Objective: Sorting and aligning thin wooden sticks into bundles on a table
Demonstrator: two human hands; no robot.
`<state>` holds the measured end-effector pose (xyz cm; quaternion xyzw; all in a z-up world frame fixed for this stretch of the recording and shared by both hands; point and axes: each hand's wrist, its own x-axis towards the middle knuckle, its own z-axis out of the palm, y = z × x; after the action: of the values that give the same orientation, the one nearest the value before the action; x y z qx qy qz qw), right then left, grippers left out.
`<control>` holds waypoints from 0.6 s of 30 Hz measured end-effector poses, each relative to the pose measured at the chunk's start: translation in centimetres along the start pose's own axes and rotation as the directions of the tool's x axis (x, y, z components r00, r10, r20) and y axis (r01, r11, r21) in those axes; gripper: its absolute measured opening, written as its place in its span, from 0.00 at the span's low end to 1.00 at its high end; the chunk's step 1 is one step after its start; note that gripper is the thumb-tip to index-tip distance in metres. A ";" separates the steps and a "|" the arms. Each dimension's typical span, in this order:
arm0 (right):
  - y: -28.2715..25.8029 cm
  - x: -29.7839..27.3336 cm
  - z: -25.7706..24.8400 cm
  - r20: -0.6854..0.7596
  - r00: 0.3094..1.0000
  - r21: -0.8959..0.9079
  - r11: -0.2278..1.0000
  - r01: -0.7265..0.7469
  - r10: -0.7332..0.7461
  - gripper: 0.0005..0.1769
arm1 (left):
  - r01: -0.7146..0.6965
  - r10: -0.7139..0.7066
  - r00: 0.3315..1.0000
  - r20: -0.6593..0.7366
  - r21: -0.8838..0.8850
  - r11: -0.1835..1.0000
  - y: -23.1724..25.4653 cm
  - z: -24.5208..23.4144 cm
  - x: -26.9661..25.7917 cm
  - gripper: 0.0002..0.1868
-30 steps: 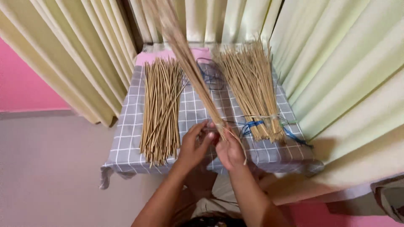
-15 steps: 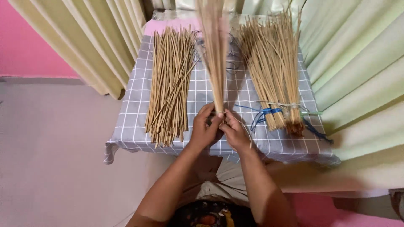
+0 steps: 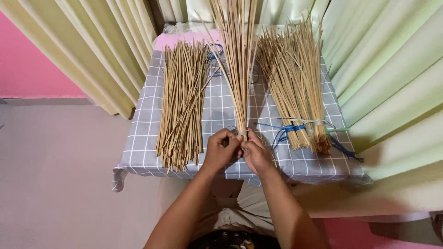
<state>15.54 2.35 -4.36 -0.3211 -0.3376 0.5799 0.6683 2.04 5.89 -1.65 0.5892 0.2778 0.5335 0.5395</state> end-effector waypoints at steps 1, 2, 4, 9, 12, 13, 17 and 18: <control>0.0 0.0 -0.1 0.010 1.000 -0.011 1.000 -0.002 0.002 0.19 | 0.025 -0.029 0.999 -0.037 -0.094 0.995 0.3 0.3 0.0 0.08; 0.0 0.0 -0.2 0.020 1.000 -0.023 1.000 -0.004 0.005 0.20 | 0.046 -0.061 0.996 -0.071 -0.187 0.981 0.6 0.6 0.0 0.03; 0.4 0.3 -0.5 0.026 1.000 -0.035 0.999 -0.010 0.011 0.22 | -0.012 0.009 0.994 -0.112 -0.022 1.000 1.3 0.7 -0.3 0.03; 1.0 0.4 -1.1 0.029 0.999 -0.073 0.997 -0.031 0.034 0.29 | -0.133 0.166 0.978 -0.126 0.235 0.963 0.7 -0.3 0.1 0.04; 0.8 0.2 -0.7 0.039 0.999 -0.097 0.995 -0.025 0.029 0.33 | -0.178 0.207 0.967 -0.150 0.190 0.966 0.9 -0.1 -0.1 0.06; 1.0 0.3 -0.9 0.048 0.998 -0.095 0.995 -0.026 0.031 0.34 | -0.169 0.200 0.965 -0.168 0.178 0.969 0.9 -0.1 0.0 0.06; 1.6 0.5 -1.6 0.068 0.997 -0.083 0.996 -0.030 0.035 0.37 | -0.139 0.169 0.967 -0.192 0.161 0.977 0.8 -0.1 -0.2 0.06; 1.5 0.6 -1.5 0.068 0.997 -0.084 0.996 -0.030 0.035 0.37 | -0.139 0.169 0.967 -0.192 0.160 0.977 0.9 0.0 -0.2 0.06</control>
<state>16.03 3.03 -6.40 -0.3337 -0.3790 0.5869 0.6329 1.77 5.41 -0.85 0.5888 0.3231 0.6099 0.4206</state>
